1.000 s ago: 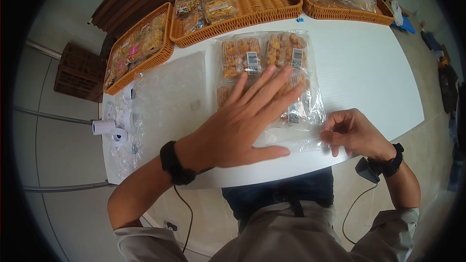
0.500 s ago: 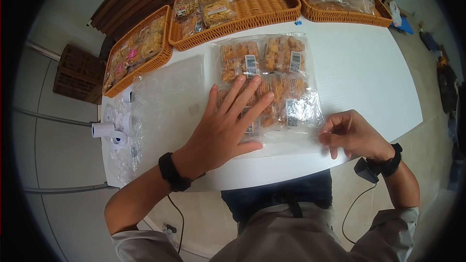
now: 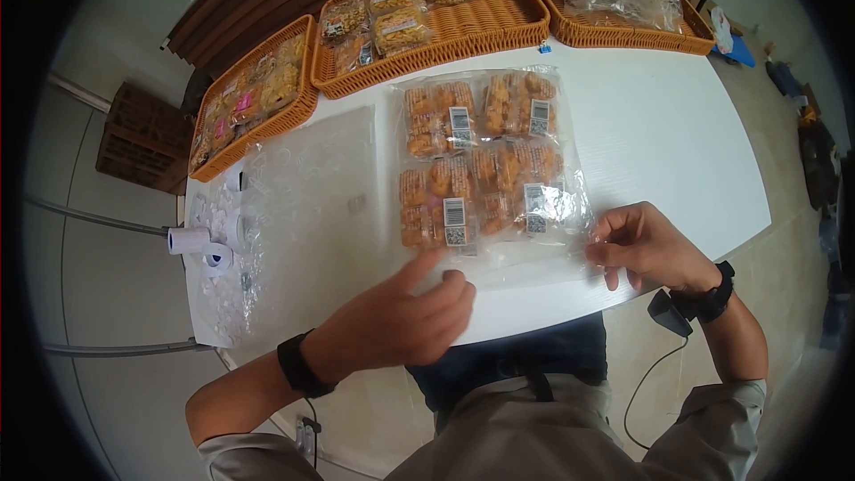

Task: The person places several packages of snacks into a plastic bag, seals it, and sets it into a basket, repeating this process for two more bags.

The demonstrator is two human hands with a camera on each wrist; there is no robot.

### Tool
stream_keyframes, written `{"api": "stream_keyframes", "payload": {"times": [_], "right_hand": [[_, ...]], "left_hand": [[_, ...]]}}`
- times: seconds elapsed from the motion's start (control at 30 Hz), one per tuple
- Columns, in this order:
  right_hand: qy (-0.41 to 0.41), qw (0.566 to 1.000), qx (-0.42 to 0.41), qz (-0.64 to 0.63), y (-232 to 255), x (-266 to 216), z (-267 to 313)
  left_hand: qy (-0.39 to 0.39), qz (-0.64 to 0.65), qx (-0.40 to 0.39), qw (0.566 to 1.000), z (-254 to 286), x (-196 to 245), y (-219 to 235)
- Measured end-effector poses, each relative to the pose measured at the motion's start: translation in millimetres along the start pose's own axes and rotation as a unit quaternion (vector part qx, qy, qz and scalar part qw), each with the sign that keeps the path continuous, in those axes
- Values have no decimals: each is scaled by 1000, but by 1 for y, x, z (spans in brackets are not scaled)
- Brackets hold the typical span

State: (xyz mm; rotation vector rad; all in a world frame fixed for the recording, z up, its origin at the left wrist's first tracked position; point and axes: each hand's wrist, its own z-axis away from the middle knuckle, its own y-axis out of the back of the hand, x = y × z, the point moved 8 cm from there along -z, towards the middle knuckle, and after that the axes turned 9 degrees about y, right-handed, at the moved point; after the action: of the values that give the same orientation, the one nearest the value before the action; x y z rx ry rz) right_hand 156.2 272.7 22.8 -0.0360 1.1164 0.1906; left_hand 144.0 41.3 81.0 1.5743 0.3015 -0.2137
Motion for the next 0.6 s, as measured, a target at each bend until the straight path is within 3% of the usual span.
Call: {"api": "stream_keyframes", "payload": {"times": [0.2, 0.5, 0.6], "right_hand": [[15, 999, 29, -24, 9, 3, 1], [24, 994, 96, -36, 35, 11, 10], [30, 993, 107, -46, 45, 16, 16]], "left_hand": [[101, 45, 21, 994, 15, -25, -8], [122, 164, 42, 978, 11, -32, -15], [92, 127, 25, 987, 1, -32, -16]]}}
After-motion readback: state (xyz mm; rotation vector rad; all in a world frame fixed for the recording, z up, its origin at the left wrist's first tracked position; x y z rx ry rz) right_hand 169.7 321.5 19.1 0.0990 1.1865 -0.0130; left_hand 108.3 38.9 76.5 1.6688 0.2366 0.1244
